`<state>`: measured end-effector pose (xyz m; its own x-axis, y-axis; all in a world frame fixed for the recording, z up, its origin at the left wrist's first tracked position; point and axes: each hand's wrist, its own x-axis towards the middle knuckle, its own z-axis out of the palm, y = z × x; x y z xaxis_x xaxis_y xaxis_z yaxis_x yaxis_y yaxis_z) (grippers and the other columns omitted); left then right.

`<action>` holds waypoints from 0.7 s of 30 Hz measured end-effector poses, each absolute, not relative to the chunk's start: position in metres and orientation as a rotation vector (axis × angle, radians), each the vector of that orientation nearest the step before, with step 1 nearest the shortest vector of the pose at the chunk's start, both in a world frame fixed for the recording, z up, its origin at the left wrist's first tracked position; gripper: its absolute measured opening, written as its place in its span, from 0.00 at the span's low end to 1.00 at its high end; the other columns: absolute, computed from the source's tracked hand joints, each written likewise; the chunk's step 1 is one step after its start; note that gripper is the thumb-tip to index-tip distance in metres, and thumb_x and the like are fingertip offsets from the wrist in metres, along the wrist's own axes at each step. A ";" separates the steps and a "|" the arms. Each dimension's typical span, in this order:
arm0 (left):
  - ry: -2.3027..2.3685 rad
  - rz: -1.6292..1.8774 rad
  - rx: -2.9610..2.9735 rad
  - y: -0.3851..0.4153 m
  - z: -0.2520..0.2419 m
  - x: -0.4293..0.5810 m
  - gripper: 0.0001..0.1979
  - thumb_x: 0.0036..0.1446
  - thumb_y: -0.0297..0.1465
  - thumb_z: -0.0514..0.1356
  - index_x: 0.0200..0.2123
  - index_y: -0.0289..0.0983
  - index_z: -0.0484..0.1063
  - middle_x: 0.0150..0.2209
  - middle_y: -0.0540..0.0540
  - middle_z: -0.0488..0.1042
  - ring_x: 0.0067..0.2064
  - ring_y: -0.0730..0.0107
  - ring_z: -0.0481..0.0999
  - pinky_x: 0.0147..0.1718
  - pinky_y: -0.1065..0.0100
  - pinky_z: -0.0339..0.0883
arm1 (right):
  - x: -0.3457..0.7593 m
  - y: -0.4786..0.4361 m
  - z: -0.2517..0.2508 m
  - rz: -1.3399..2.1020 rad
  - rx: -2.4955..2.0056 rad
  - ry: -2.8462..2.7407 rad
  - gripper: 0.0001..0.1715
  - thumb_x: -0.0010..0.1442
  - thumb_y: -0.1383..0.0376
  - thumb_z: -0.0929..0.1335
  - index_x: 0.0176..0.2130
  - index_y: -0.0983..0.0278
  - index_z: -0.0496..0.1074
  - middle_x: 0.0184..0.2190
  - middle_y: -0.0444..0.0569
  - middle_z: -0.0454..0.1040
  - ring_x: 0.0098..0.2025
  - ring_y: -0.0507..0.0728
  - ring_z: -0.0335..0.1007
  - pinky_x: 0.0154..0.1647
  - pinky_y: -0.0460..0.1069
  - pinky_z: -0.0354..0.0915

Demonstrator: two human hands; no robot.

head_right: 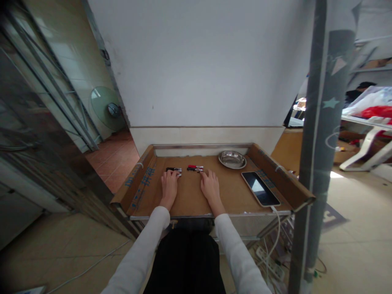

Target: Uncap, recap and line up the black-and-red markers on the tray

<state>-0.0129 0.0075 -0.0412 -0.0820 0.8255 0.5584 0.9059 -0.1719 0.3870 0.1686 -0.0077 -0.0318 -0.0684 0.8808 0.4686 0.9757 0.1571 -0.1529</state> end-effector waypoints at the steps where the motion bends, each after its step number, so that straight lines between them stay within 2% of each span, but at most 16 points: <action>1: -1.957 -1.094 -2.036 0.009 -0.042 -0.013 0.09 0.60 0.27 0.50 0.37 0.38 0.70 0.39 0.42 0.67 0.43 0.59 0.65 0.43 0.57 0.62 | 0.168 -0.008 -0.031 -0.281 -1.767 -1.989 0.20 0.59 0.69 0.60 0.51 0.61 0.68 0.50 0.56 0.66 0.50 0.60 0.60 0.47 0.53 0.58; 8: -1.949 -1.094 -2.144 0.015 -0.042 -0.009 0.13 0.59 0.20 0.45 0.41 0.33 0.66 0.42 0.39 0.65 0.44 0.63 0.66 0.46 0.59 0.63 | 0.168 -0.007 -0.030 -0.293 -1.780 -1.990 0.18 0.60 0.69 0.60 0.48 0.62 0.69 0.45 0.55 0.68 0.47 0.59 0.60 0.45 0.51 0.56; 12: -1.771 -1.027 -2.298 0.013 -0.038 0.000 0.13 0.58 0.19 0.46 0.43 0.33 0.65 0.42 0.39 0.66 0.45 0.63 0.67 0.48 0.59 0.63 | 0.167 -0.006 -0.031 -0.296 -1.795 -1.999 0.15 0.60 0.69 0.59 0.44 0.63 0.70 0.42 0.54 0.68 0.45 0.59 0.60 0.44 0.50 0.55; 17: -1.655 -0.903 -2.439 0.017 -0.035 0.013 0.12 0.57 0.20 0.48 0.43 0.33 0.66 0.42 0.40 0.68 0.45 0.63 0.68 0.49 0.61 0.63 | 0.166 -0.001 -0.033 -0.320 -1.824 -1.976 0.18 0.61 0.69 0.59 0.50 0.63 0.66 0.43 0.53 0.68 0.45 0.58 0.59 0.44 0.50 0.53; 21: -1.686 -0.893 -2.407 0.024 -0.034 0.019 0.14 0.57 0.21 0.48 0.46 0.33 0.65 0.43 0.40 0.68 0.46 0.63 0.68 0.48 0.61 0.63 | 0.166 0.002 -0.036 -0.339 -1.828 -1.967 0.16 0.61 0.68 0.59 0.48 0.64 0.67 0.43 0.54 0.68 0.45 0.59 0.59 0.44 0.50 0.53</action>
